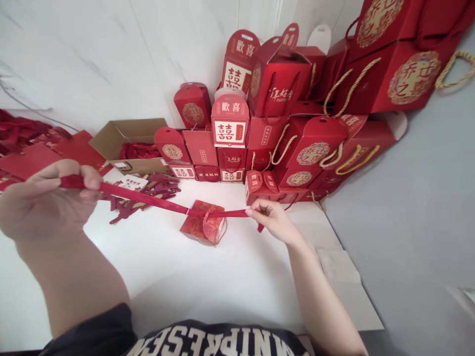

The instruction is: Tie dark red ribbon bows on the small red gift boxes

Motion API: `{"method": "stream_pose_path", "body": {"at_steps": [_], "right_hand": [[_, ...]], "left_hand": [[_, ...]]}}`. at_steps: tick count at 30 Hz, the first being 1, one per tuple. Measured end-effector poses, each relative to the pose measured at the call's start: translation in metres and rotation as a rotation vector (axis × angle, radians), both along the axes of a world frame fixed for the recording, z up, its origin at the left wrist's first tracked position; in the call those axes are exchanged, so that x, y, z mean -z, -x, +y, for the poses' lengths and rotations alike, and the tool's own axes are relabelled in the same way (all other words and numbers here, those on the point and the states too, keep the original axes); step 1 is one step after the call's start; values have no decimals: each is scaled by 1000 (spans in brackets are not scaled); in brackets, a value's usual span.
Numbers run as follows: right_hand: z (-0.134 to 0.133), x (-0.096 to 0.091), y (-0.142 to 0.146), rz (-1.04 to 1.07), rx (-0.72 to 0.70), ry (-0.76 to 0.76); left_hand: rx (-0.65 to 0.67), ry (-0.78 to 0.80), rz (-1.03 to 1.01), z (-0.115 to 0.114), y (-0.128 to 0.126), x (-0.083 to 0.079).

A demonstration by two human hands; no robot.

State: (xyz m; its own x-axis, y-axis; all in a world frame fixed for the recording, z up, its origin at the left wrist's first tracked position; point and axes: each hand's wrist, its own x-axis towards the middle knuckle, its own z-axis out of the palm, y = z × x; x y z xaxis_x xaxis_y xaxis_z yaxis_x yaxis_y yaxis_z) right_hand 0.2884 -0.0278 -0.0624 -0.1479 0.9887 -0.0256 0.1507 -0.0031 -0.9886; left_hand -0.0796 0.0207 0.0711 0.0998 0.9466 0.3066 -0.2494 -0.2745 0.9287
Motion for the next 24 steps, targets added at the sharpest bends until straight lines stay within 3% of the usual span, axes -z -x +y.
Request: {"method": "stream_pose_path", "body": {"at_steps": [5,9,14,16,19,24], "right_hand": [[2,-22,-19,-187,160,-164],[6,-34,-24,-40,297,-196],[17,-47,-15,161,521,-379],[19,-54,-5,271,527,-420],[15,-64,18,344,491,-424],[2,-71,63,221,307,-328]], "left_hand": [[-43,-27,-6,-8,-4,-6],[-2,-76,41,-15,-11,-10],[7,-199,-13,-26,-18,-8],[-44,-222,5,-30,-27,-5],[-117,-136,149,-33,-50,0],[-28,46,411,-26,-94,22]]}}
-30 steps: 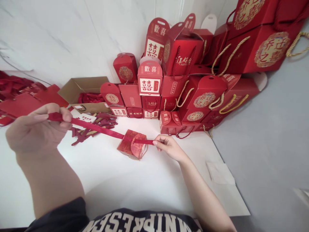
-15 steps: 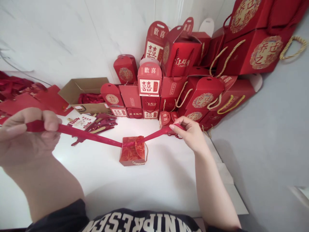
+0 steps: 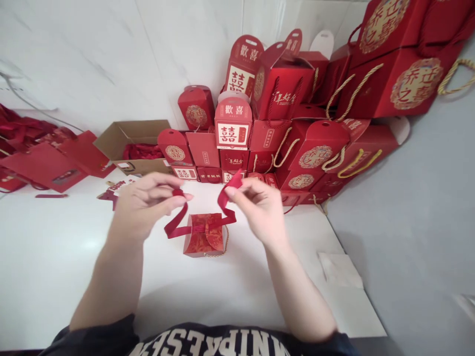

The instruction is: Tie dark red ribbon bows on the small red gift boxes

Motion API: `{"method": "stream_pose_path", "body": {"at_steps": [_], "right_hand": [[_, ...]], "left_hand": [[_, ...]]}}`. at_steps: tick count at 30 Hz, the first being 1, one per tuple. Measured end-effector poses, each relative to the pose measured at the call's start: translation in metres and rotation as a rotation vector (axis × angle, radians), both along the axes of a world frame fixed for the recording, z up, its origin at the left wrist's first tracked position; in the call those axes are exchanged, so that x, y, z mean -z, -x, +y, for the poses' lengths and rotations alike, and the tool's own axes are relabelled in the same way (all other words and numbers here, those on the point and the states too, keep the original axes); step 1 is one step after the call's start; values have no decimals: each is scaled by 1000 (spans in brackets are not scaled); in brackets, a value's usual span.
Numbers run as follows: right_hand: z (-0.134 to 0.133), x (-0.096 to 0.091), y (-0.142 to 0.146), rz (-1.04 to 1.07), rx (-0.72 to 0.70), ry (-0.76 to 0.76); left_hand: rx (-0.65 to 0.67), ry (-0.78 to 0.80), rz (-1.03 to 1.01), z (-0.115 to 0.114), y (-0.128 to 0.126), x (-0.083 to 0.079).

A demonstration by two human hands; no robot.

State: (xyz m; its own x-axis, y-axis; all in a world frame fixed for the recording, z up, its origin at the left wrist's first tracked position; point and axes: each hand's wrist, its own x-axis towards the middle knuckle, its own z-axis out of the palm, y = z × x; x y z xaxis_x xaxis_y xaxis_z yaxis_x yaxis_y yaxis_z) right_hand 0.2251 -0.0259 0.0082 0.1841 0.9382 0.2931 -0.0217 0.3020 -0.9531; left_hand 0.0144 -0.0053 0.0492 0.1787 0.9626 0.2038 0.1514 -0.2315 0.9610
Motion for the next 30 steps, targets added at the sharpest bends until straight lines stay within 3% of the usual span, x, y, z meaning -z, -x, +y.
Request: {"method": "stream_pose_path", "body": {"at_steps": [4,7,15,30], "right_hand": [[-3,6,20,-82,-151,70],[-1,10,23,-95,-207,81],[-2,6,22,-187,-363,138],[-4,-1,15,-271,-442,94]], "left_hand": [[66,-12,43,9,-16,21],[99,-14,32,11,-21,27],[86,-21,14,13,-24,32],[197,32,-13,16,-20,28]]}}
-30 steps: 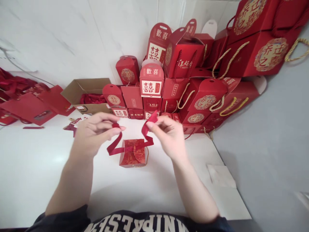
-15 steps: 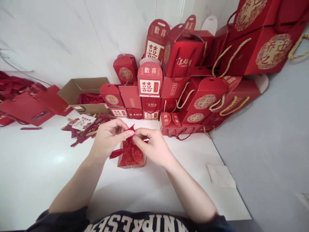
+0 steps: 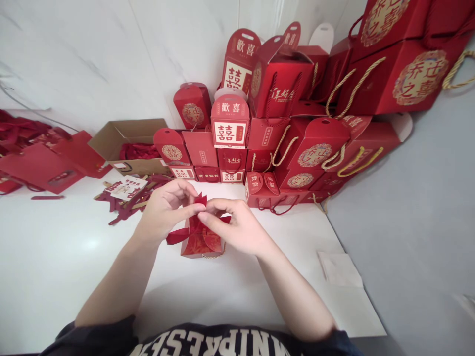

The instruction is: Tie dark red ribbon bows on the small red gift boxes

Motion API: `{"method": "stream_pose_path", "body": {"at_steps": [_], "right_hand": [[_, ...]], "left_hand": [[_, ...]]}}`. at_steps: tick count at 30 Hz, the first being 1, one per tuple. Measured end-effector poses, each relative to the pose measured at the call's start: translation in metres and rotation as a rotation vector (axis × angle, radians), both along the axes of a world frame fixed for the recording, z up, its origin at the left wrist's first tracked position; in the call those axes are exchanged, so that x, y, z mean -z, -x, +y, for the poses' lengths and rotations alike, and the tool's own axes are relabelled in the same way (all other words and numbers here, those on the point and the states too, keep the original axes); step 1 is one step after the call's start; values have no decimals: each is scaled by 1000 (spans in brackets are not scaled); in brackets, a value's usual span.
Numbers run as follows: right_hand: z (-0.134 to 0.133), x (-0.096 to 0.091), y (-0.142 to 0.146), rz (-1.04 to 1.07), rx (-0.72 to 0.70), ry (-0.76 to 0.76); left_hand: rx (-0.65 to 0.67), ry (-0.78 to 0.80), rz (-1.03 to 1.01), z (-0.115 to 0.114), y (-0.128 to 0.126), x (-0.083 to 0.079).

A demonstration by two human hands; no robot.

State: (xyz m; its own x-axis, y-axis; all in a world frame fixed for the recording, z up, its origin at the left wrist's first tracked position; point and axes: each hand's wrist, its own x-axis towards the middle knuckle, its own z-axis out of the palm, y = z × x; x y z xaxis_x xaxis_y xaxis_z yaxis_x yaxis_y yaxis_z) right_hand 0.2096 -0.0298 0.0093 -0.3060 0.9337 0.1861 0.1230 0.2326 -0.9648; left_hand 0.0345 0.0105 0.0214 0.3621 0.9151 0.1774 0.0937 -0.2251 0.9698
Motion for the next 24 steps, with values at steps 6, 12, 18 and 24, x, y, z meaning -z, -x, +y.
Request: {"method": "stream_pose_path", "body": {"at_steps": [6,12,18,24], "right_hand": [[0,4,4,38,84,-25],[3,-2,-9,138,328,-137],[3,-17,-18,310,467,-294],[0,-21,-22,337,518,-362]], "left_hand": [[63,66,-73,-1,0,1],[503,-41,59,19,24,0],[918,-58,331,44,29,24],[826,2,380,41,25,47]]}}
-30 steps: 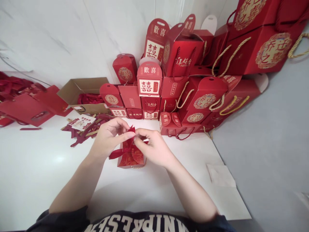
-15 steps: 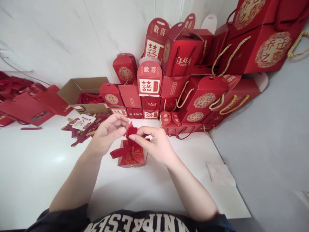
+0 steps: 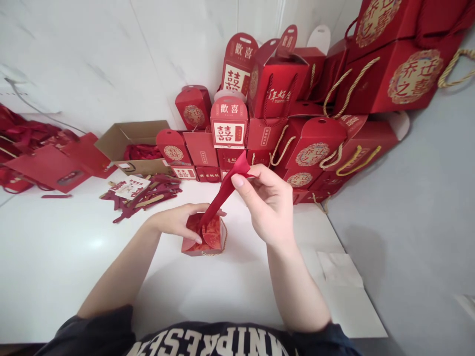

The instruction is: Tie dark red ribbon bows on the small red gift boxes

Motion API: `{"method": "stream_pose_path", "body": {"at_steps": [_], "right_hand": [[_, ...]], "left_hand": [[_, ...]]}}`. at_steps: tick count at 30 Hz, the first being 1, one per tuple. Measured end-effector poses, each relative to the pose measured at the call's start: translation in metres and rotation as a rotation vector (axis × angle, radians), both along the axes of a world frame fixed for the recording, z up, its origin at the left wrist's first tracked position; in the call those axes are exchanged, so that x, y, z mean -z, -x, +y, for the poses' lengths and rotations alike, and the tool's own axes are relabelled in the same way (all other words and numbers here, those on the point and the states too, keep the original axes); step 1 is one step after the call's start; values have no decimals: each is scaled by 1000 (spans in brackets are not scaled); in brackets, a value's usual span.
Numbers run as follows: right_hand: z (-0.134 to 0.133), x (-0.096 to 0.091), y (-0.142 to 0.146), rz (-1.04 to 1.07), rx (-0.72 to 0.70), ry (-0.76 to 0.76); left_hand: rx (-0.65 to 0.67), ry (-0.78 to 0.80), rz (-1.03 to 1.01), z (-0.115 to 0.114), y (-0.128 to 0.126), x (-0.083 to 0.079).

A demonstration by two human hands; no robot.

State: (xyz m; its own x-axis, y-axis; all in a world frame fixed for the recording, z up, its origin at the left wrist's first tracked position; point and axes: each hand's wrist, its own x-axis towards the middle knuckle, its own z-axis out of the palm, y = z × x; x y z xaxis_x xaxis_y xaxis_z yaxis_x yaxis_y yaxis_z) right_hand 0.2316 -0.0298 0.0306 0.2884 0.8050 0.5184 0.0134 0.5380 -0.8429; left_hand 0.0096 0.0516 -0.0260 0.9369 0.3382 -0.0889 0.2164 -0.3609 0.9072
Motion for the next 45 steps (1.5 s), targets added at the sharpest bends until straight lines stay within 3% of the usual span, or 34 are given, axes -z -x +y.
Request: {"method": "stream_pose_path", "body": {"at_steps": [5,10,17,19,25,35,40,45], "right_hand": [[8,3,-9,25,90,-18],[11,3,-13,44,140,-57],[3,-4,-5,-94,105,-11],[1,-9,-1,-130,73,-25],[-5,-25,5,-241,-13,-82],[-14,-28,-1,-273,16,-42],[-15,-28,5,-278,-31,-21],[-10,-26,5,-267,-3,-40]], "left_hand": [[-40,-70,-24,-1,3,7],[-133,-160,-177,-5,-11,18],[-186,140,-254,-14,-26,45],[-189,156,-258,-14,-27,48],[-172,132,-234,-14,-28,50],[-255,-167,-168,-21,-37,36],[-265,-2,-207,-23,-42,39],[-364,111,-252,-23,-45,47]]}}
